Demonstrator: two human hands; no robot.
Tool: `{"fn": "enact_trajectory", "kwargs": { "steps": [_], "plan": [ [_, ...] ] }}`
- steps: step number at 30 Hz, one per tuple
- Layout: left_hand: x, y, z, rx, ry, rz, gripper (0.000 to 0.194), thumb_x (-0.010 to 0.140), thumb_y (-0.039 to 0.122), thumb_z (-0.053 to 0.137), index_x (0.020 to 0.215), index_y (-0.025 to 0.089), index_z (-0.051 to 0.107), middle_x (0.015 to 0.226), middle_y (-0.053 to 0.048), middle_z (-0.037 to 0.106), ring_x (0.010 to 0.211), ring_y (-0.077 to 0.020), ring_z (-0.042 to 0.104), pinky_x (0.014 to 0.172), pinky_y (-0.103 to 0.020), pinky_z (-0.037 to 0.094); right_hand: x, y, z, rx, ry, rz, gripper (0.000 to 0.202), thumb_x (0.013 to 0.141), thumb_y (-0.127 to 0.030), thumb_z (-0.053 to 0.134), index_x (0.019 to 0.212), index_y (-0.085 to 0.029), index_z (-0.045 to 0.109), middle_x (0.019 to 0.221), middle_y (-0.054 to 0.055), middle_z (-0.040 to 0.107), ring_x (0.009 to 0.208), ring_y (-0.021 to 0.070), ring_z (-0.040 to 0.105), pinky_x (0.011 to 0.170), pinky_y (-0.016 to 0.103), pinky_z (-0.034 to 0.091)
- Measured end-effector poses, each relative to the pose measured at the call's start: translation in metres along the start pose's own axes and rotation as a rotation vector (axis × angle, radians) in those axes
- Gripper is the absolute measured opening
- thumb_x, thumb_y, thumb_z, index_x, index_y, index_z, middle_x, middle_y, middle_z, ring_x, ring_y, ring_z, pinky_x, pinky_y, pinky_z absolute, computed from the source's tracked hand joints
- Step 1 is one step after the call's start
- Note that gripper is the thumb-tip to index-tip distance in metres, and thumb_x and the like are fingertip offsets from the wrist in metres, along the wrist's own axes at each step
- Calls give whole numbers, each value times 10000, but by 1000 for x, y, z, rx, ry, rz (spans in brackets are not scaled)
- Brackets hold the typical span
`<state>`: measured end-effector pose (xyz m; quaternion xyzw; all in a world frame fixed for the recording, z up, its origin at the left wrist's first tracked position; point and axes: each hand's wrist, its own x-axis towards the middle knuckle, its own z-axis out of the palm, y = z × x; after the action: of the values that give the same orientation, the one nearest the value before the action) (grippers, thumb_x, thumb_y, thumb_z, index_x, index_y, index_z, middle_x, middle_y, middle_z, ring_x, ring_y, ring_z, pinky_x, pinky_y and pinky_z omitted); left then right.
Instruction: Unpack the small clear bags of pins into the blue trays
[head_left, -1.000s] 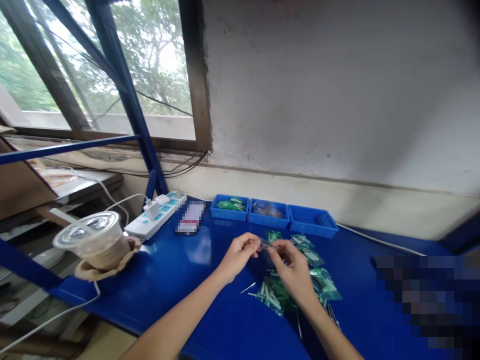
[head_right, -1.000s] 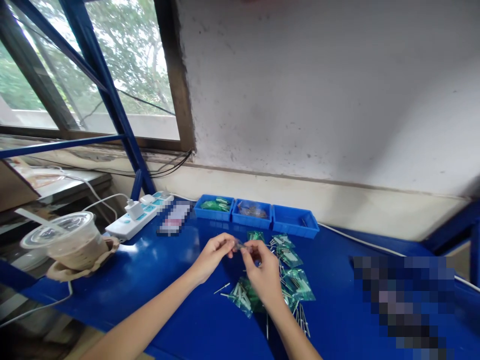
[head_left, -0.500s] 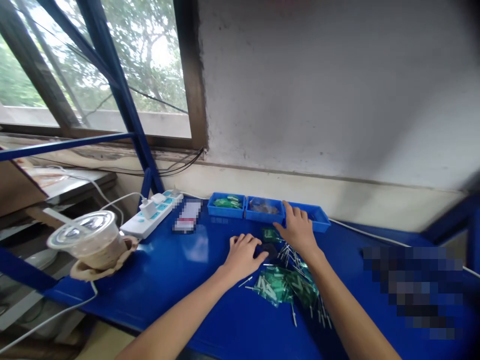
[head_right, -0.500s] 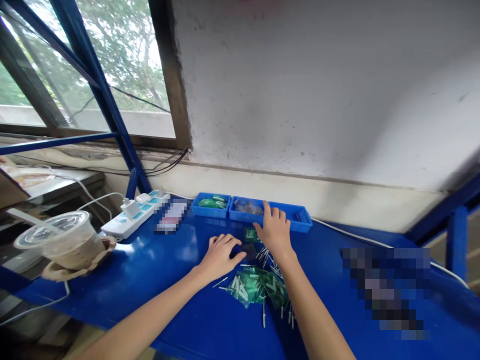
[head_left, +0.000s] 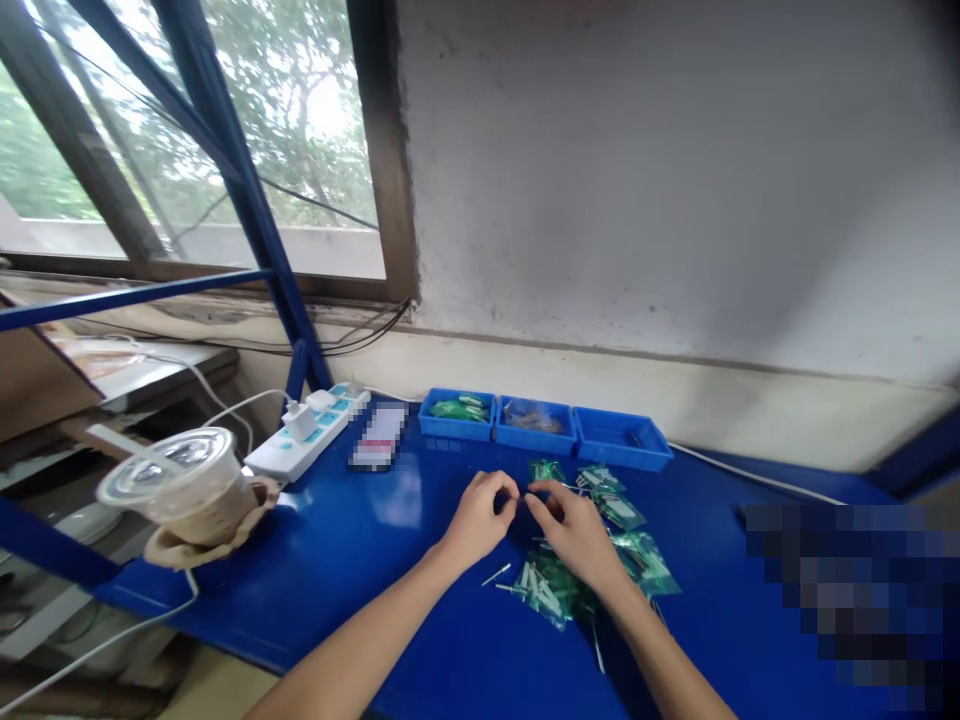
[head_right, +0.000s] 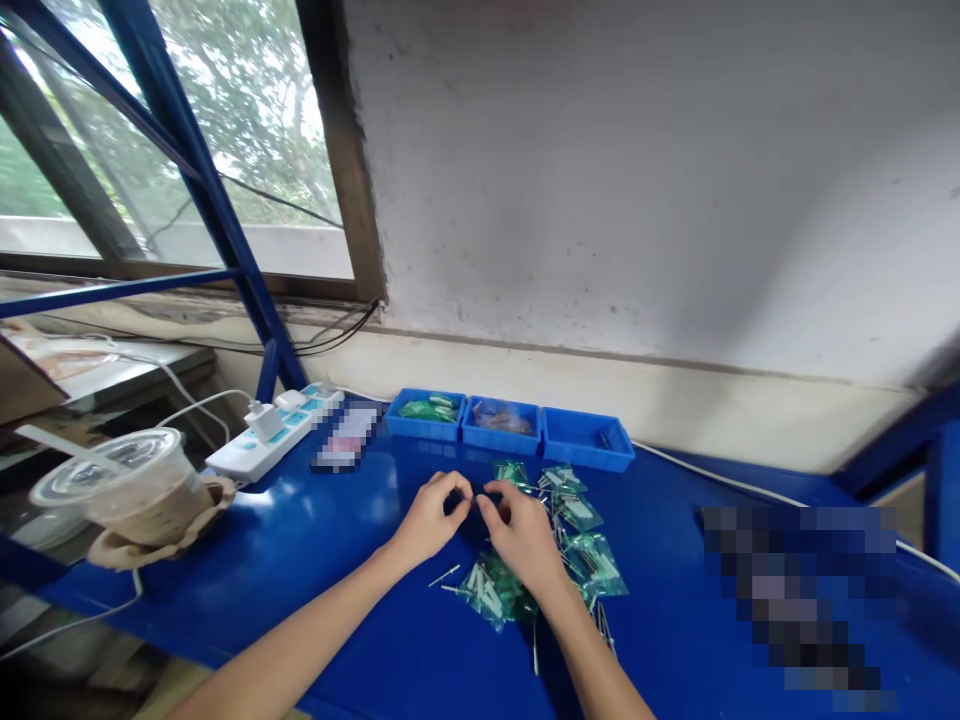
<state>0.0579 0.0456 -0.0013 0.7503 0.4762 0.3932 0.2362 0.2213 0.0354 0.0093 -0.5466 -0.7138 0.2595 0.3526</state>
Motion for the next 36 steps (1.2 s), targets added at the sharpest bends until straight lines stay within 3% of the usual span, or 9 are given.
{"fn": "enact_trajectory", "kwargs": {
  "steps": [3,7,12,14,17,21,26,32,36],
  "plan": [
    [1,3,-4,-52,83,37,124,756,90,491,756,196,557,767,3,600,800,-159,520,739,-269,392,-1,-4,1,267,-34,47,337,789,-493,522,895,-189,622,572,-9,563,536,144,514,526,248,373],
    [-1,6,-3,-103,93,91,117,776,104,498,729,193,559,765,-3,597,788,-158,521,731,-271,396,0,-2,2,514,6,108,362,720,-529,599,764,-170,581,672,24,595,649,158,547,609,259,413],
    [-2,4,0,-154,107,125,199,772,54,457,756,189,602,946,-46,561,975,-176,523,867,-308,380,-2,0,7,655,189,145,483,623,-498,701,946,-181,535,620,-18,554,569,140,515,540,251,402],
    [-1,2,0,-181,135,80,229,777,52,436,786,190,619,999,-55,543,1012,-180,516,856,-300,386,-3,-1,7,662,272,132,523,616,-485,709,992,-175,520,626,-17,555,561,138,514,528,250,403],
    [1,-1,-1,-269,124,-45,175,828,158,459,905,191,613,957,-49,567,913,-169,550,757,-273,410,-4,-1,6,637,351,107,581,622,-480,702,1068,-163,505,647,-2,585,585,153,542,550,265,427],
    [1,-3,0,-398,-11,-134,275,830,332,532,1055,177,562,824,-23,599,766,-148,558,654,-240,404,-5,1,8,552,292,86,427,644,-500,675,883,-154,596,714,49,632,656,186,586,631,304,461],
    [-1,-2,4,-398,-58,-89,230,829,361,535,869,143,599,747,-15,589,702,-130,535,635,-230,395,-9,-2,12,447,202,6,318,730,-477,613,783,-163,620,724,53,630,659,179,571,626,287,455],
    [0,0,3,-418,-65,-77,225,828,353,538,776,139,582,694,2,555,642,-110,502,626,-228,396,-9,-4,6,294,234,-3,364,765,-531,550,738,-182,652,746,53,571,651,183,542,579,283,429],
    [-1,3,1,-440,-85,-88,201,821,329,547,759,141,580,690,2,555,637,-107,501,620,-226,391,-9,-3,5,337,204,31,366,765,-531,550,762,-175,630,737,52,591,645,180,535,597,284,418]
  ]
}}
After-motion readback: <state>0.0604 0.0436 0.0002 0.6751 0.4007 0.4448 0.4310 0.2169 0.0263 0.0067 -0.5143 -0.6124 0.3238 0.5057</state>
